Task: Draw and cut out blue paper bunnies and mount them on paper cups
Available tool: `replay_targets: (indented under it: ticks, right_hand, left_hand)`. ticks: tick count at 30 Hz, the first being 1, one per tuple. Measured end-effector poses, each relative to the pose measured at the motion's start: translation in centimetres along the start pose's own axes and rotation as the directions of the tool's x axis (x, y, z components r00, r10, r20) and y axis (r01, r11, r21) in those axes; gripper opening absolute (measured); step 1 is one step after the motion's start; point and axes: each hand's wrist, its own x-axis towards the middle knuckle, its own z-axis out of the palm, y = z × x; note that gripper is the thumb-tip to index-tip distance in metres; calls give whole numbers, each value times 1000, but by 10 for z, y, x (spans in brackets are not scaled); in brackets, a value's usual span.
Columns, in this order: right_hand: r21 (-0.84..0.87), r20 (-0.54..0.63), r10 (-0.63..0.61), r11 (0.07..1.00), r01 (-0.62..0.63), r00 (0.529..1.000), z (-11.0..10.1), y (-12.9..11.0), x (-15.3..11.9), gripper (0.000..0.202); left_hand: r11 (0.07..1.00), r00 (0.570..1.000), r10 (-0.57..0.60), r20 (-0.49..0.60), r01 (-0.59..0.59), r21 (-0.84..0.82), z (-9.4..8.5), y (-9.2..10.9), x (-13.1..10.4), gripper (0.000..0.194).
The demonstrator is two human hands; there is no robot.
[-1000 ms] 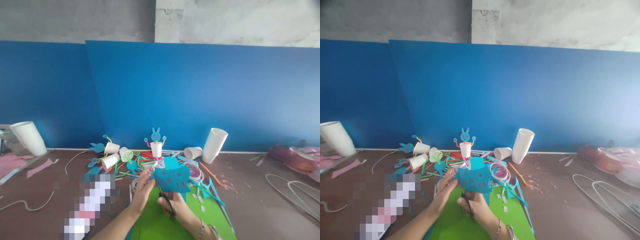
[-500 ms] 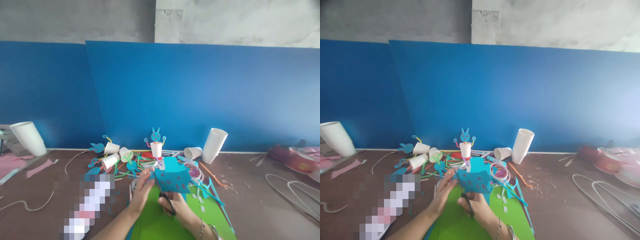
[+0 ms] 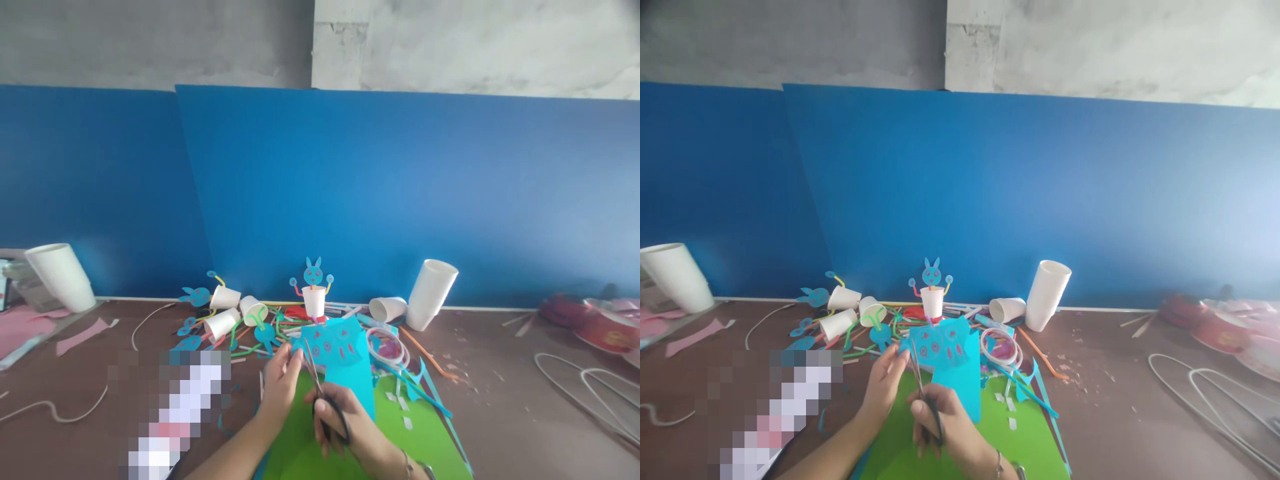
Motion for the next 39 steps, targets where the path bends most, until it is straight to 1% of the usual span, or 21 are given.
replay_targets:
  ticks: [2, 4, 5, 7, 9, 11, 14, 20, 27, 30, 34, 36, 39]
  right_hand:
    - [-75, -37, 19, 997, -22, 999, 1, -2, 1, 58]
    - [-105, -59, 40, 993, -46, 997, -2, -6, 2, 56]
    - [-106, -58, 44, 993, -50, 997, -5, -9, 3, 55]
    - [-100, -34, 40, 994, -44, 999, -13, -14, 4, 54]
    - [-104, 10, 34, 994, -33, 999, -22, -17, 4, 54]
    - [-117, 57, 27, 993, -20, 998, -30, -18, 5, 53]
    - [-137, 86, 4, 991, 7, 996, -37, -16, 5, 51]
    - [-157, 84, -12, 987, 25, 996, -38, -15, 4, 51]
    - [-154, 61, -22, 988, 31, 998, -35, -18, 4, 51]
    - [-130, 63, -32, 991, 40, 997, -34, -16, 5, 51]
    - [-90, 60, -50, 994, 56, 997, -33, -13, 5, 50]
    - [-81, 60, -60, 995, 65, 996, -33, -13, 5, 49]
    - [-79, 68, -73, 994, 78, 995, -34, -13, 5, 47]
  left_hand:
    - [1000, 1000, -18, -9, 18, -4, 0, -1, 1, 30]
    - [1000, 999, -12, 38, 12, 6, 0, 2, 1, 28]
    - [1000, 997, -2, 79, 0, 14, 1, 4, 0, 26]
    - [1000, 983, 21, 184, -23, 5, 1, 11, -2, 24]
    - [999, 961, 26, 277, -14, -47, 1, 17, -4, 20]
    - [992, 939, 13, 343, 32, -123, 1, 21, -5, 18]
    - [973, 911, -14, 413, 107, -203, 2, 23, -6, 17]
    - [958, 906, -15, 423, 134, -253, 2, 22, -5, 16]
    - [960, 922, -96, 375, 186, -211, 3, 20, -6, 20]
    - [958, 921, -84, 380, 179, -222, 2, 21, -6, 21]
    - [959, 913, -68, 403, 171, -226, 2, 24, -6, 26]
    - [962, 911, -74, 406, 173, -213, 2, 24, -6, 28]
    - [958, 910, -110, 399, 205, -203, 1, 23, -6, 29]
